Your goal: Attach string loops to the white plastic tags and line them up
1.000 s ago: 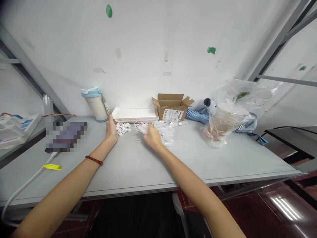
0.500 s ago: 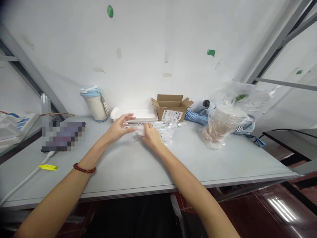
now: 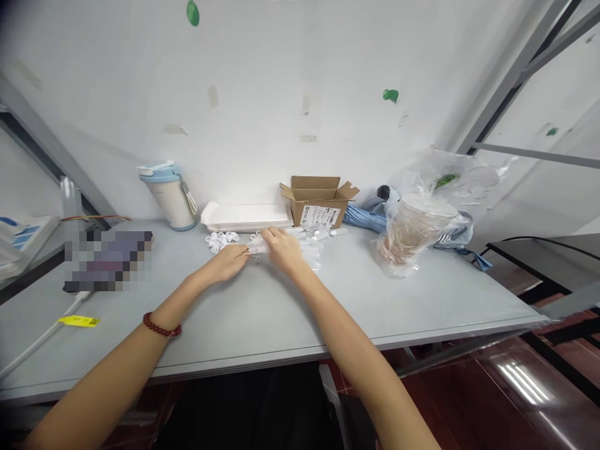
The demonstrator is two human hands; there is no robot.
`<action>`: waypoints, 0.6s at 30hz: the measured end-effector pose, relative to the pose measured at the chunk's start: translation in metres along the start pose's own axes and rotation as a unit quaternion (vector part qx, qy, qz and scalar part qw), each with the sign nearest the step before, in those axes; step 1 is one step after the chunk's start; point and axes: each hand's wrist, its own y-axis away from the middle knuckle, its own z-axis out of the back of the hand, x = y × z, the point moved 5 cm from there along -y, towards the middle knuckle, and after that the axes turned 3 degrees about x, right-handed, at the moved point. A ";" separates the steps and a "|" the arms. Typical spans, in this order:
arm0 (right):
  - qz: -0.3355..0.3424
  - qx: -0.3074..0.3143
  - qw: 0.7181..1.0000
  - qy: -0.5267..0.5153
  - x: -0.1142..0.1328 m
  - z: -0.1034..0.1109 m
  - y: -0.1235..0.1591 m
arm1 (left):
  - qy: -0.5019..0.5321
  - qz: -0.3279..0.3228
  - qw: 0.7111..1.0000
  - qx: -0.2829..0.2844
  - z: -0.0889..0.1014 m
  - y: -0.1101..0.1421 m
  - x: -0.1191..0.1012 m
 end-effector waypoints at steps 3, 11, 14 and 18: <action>-0.015 -0.008 0.999 -0.045 -0.007 0.001 -0.001 | 0.108 -0.008 0.993 0.035 0.006 0.000 -0.009; -0.010 -0.018 0.997 -0.081 -0.018 0.003 -0.002 | 0.350 0.034 0.911 0.217 0.018 0.019 -0.031; -0.018 -0.021 0.996 -0.083 -0.020 0.004 -0.002 | 0.402 0.051 0.901 0.157 0.025 0.016 -0.024; -0.034 -0.012 0.996 -0.081 -0.020 0.003 0.000 | 0.349 0.082 0.933 0.020 0.029 0.008 -0.008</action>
